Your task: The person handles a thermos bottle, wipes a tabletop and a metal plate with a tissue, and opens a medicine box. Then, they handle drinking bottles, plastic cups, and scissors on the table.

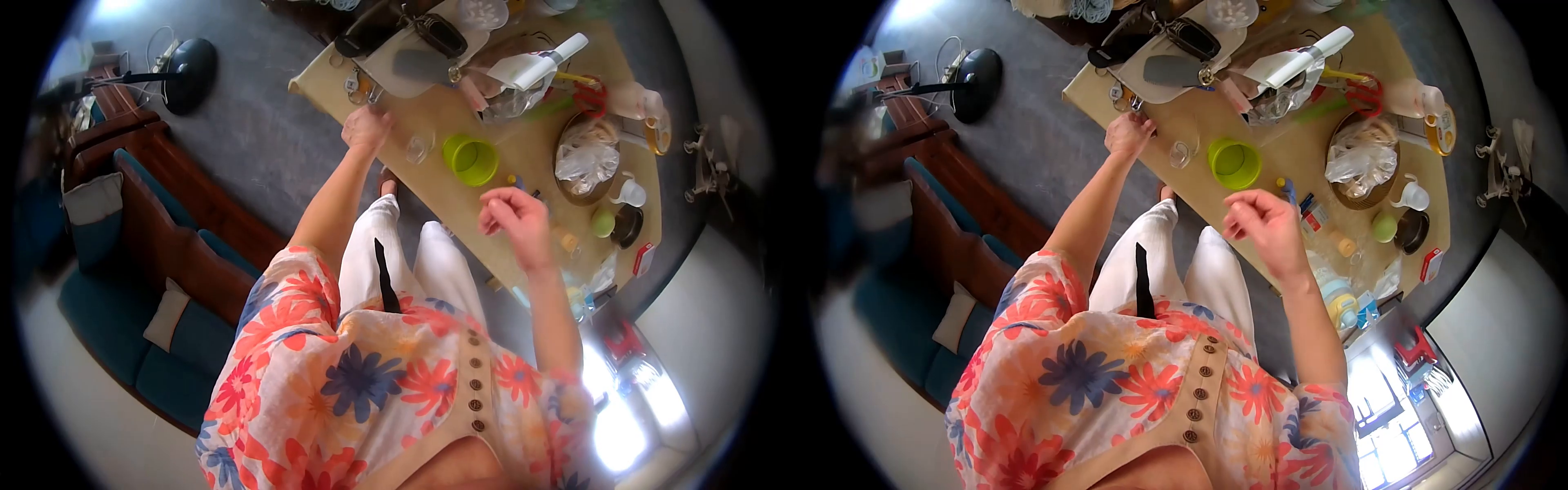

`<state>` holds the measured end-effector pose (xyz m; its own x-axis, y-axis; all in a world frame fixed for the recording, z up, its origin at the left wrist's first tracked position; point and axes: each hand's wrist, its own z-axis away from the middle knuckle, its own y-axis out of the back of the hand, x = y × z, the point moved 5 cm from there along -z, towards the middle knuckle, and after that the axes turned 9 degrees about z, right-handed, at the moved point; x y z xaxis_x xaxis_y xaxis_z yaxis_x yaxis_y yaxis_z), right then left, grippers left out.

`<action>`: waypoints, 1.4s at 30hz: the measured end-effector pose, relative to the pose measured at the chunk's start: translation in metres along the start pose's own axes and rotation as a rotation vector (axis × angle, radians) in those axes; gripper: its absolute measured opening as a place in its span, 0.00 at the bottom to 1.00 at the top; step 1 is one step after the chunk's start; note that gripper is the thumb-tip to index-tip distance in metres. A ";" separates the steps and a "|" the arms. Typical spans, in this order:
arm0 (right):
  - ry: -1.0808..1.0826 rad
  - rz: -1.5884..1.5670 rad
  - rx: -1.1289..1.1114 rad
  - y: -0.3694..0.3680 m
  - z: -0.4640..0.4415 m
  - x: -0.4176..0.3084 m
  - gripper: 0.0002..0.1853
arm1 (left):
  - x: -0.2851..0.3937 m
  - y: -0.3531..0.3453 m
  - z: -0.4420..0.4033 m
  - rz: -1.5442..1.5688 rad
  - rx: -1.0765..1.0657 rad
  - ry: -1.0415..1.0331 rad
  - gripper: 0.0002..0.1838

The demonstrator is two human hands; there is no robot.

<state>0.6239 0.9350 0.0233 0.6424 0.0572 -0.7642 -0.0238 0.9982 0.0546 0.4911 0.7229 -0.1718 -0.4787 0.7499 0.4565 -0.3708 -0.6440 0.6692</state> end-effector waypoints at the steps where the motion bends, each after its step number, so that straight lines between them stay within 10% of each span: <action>1: 0.097 -0.023 -0.068 -0.010 0.013 -0.034 0.07 | -0.001 0.001 -0.001 0.006 -0.003 0.007 0.19; 8: 0.838 -0.468 -0.720 -0.042 0.092 -0.173 0.08 | -0.021 0.003 -0.011 0.028 0.095 0.013 0.16; 18: 1.073 -0.656 -0.518 -0.010 0.120 -0.177 0.08 | -0.001 0.007 0.035 0.216 0.132 -0.490 0.05; 21: 1.270 -0.837 -0.078 -0.010 0.122 -0.173 0.09 | 0.017 -0.008 0.051 0.264 0.108 -0.586 0.04; 27: 1.068 -0.512 -0.602 0.044 0.125 -0.176 0.13 | 0.049 -0.035 0.076 0.339 -0.081 -0.564 0.05; 31: 0.382 0.706 -0.781 0.055 0.097 -0.133 0.17 | 0.072 -0.053 0.092 0.318 -0.223 -0.477 0.12; 33: 0.389 -0.383 -0.169 0.092 0.062 -0.112 0.14 | 0.080 -0.057 0.097 0.227 -0.241 -0.473 0.16; 38: 0.120 0.336 0.493 0.205 -0.092 -0.004 0.08 | 0.081 -0.079 0.095 0.103 -0.221 -0.576 0.20; 42: 0.390 0.819 0.726 0.246 -0.155 -0.017 0.08 | 0.082 -0.083 0.099 0.135 -0.137 -0.634 0.20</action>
<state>0.4889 1.1818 -0.0498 0.3555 0.8086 -0.4689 0.2030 0.4229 0.8832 0.5617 0.8529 -0.1318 0.0178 0.5776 0.8161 -0.4578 -0.7209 0.5202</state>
